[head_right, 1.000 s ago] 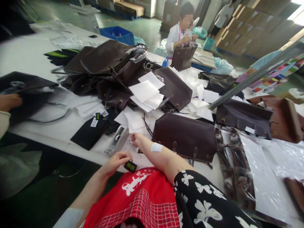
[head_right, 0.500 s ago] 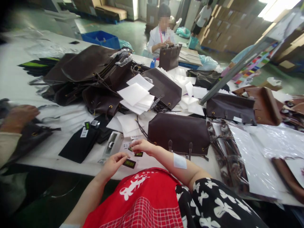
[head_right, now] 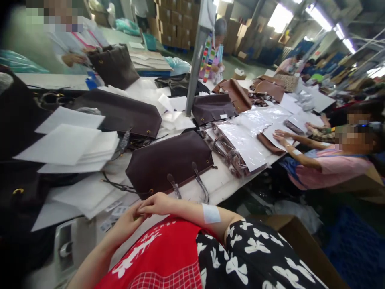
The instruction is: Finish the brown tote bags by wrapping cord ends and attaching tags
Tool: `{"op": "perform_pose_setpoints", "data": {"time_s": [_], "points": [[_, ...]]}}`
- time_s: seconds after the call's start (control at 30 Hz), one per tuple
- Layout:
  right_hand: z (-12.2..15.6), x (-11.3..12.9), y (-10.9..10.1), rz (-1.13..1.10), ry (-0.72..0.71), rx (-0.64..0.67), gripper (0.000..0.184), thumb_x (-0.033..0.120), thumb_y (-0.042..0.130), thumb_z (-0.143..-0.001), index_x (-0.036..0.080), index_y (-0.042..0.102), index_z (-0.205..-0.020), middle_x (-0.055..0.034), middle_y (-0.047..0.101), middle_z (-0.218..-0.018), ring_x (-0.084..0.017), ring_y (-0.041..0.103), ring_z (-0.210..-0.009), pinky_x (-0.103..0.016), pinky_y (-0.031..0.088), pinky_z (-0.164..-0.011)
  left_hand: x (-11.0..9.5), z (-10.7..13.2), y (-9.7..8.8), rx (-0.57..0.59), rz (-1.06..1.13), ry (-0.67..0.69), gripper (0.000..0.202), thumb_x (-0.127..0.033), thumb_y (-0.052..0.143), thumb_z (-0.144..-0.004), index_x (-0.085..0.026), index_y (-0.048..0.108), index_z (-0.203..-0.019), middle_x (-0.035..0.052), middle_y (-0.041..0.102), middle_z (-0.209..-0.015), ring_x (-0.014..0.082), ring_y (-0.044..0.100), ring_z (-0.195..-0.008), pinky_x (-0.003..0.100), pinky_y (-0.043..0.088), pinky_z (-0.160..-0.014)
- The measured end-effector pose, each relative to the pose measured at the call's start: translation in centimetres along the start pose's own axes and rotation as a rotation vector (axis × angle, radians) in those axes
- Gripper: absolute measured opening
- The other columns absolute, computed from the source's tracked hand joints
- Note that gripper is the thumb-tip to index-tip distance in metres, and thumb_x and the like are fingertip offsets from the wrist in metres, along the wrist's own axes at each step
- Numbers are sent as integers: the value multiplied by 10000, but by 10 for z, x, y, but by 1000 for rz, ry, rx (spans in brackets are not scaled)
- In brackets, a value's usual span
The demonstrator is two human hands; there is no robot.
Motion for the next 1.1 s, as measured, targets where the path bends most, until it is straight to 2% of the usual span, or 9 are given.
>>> {"op": "perform_pose_setpoints", "data": {"time_s": [0.13,0.33,0.4,0.53,0.67,0.77,0.87,0.97,1.1], "points": [[20,-4,-46,-101,4,-254,318,401,668,-753,134,742,-908,-22,661,-699,-113,579,-628,-236,466,-615,-8,-19,20,88,36,-54,389,-444,535,-785,-170,573,-1060,43,710,-810,203,673,-788,348,514,-820],[46,-46,-99,-166,78,-416,322,401,666,-747,134,728,-917,-31,674,-701,-118,596,-622,-249,475,-622,-13,-41,23,-3,-82,-146,362,-516,526,-725,-182,652,-780,1,634,-551,173,607,-574,273,469,-618],[61,-70,-136,-134,126,-543,297,359,652,-755,142,715,-947,-42,695,-753,-135,625,-666,-264,493,-657,-6,-46,24,-61,-76,-188,384,-535,519,-712,-178,650,-769,-7,607,-502,172,594,-537,265,448,-588],[111,-115,-232,-17,230,-881,226,268,603,-767,156,691,-942,-66,701,-903,-173,641,-828,-314,497,-801,7,-59,37,-133,-31,-256,396,-541,524,-691,-172,651,-756,-30,548,-456,160,555,-482,246,400,-520],[132,-153,-288,-15,314,-926,175,229,562,-779,170,669,-903,-71,683,-936,-175,615,-895,-316,463,-862,11,-83,69,-94,-72,-258,360,-493,522,-696,-169,674,-724,-21,573,-492,151,536,-492,249,376,-521],[124,-180,-295,-100,378,-833,163,242,537,-801,159,651,-882,-55,673,-837,-150,609,-788,-278,472,-760,19,-107,97,-45,-175,-295,309,-438,510,-716,-178,673,-682,-15,589,-494,155,541,-501,256,373,-536],[107,-199,-280,-231,431,-664,165,256,533,-806,131,639,-816,-17,619,-674,-110,538,-597,-227,433,-595,32,-132,121,-37,-249,-349,233,-350,524,-706,-191,682,-643,0,617,-518,170,569,-545,267,384,-575],[94,-205,-263,-362,466,-485,141,247,591,-765,115,637,-744,8,566,-602,-82,461,-511,-205,375,-518,43,-156,145,-45,-279,-392,195,-278,535,-685,-188,700,-632,24,639,-547,186,583,-587,280,385,-609],[87,-203,-248,-477,492,-300,169,281,676,-722,115,658,-748,6,554,-585,-86,463,-507,-211,373,-512,46,-182,182,-13,-260,-380,178,-242,545,-675,-184,707,-629,24,652,-576,173,571,-592,276,374,-613]]}}
Point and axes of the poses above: each hand's wrist, its own z-axis away from the middle knuckle, its own y-axis out of the palm, x = y × z, the point moved 10 cm from there along -z, towards the middle knuckle
